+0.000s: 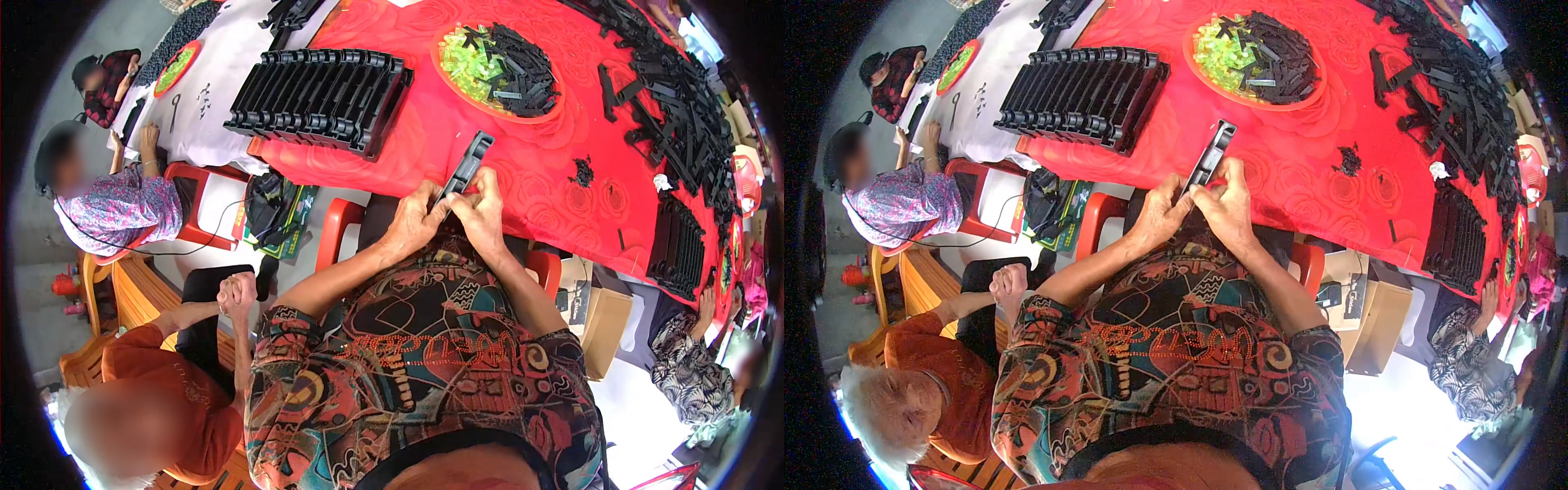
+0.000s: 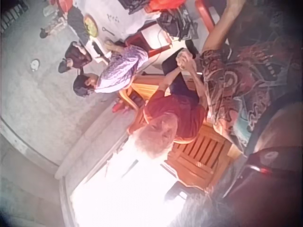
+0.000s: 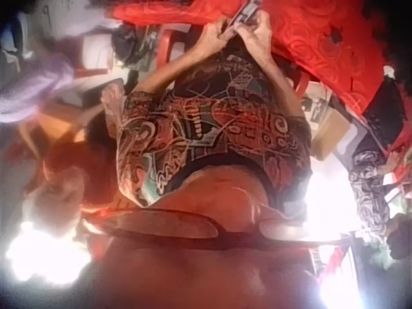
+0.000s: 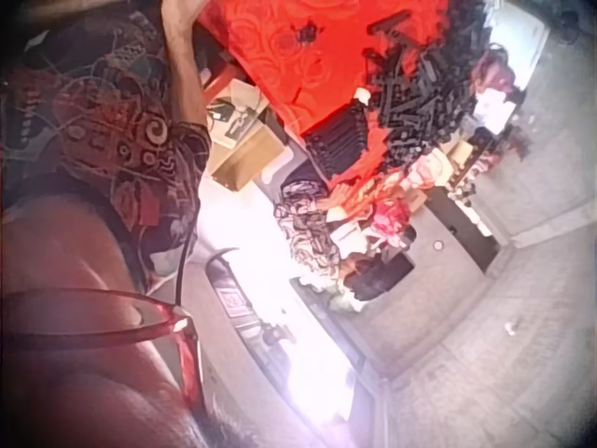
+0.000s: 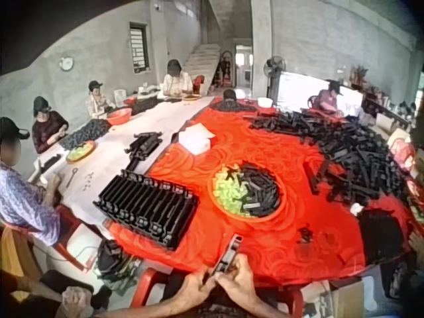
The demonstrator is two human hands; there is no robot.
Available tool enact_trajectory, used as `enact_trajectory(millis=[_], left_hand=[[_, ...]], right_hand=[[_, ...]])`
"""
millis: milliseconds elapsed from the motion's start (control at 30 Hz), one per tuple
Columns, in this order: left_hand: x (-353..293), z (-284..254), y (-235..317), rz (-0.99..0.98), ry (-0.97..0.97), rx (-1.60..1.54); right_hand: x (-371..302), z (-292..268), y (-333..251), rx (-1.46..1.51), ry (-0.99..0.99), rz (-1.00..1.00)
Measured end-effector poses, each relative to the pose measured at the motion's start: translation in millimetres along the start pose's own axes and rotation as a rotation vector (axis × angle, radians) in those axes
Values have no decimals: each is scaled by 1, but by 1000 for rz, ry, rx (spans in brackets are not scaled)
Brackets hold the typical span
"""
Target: The person is assembling black plastic mechanical components, likely parts for a larger device or toy, at a table with other workers.
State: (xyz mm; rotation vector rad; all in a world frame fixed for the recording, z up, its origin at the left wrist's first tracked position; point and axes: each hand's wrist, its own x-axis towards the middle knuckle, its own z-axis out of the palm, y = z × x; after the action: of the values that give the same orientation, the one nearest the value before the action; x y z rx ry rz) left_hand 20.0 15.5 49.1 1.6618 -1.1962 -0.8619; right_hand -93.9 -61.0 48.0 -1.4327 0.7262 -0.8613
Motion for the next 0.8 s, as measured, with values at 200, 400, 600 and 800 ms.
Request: enact_trajectory(millis=[200, 400, 600, 800], left_hand=[[0, 12, -13, 134, 111, 13], [-1, 16, -6, -3, 34, -342], [2, 16, -7, -82, 26, -437], [2, 20, -17, 11, 113, -53]], right_hand=[[1, 7, 9, -21, 93, -89], [-6, 10, -6, -57, 84, 22], [14, -7, 1, 9, 53, -59], [19, -13, -6, -370, 21, 64]])
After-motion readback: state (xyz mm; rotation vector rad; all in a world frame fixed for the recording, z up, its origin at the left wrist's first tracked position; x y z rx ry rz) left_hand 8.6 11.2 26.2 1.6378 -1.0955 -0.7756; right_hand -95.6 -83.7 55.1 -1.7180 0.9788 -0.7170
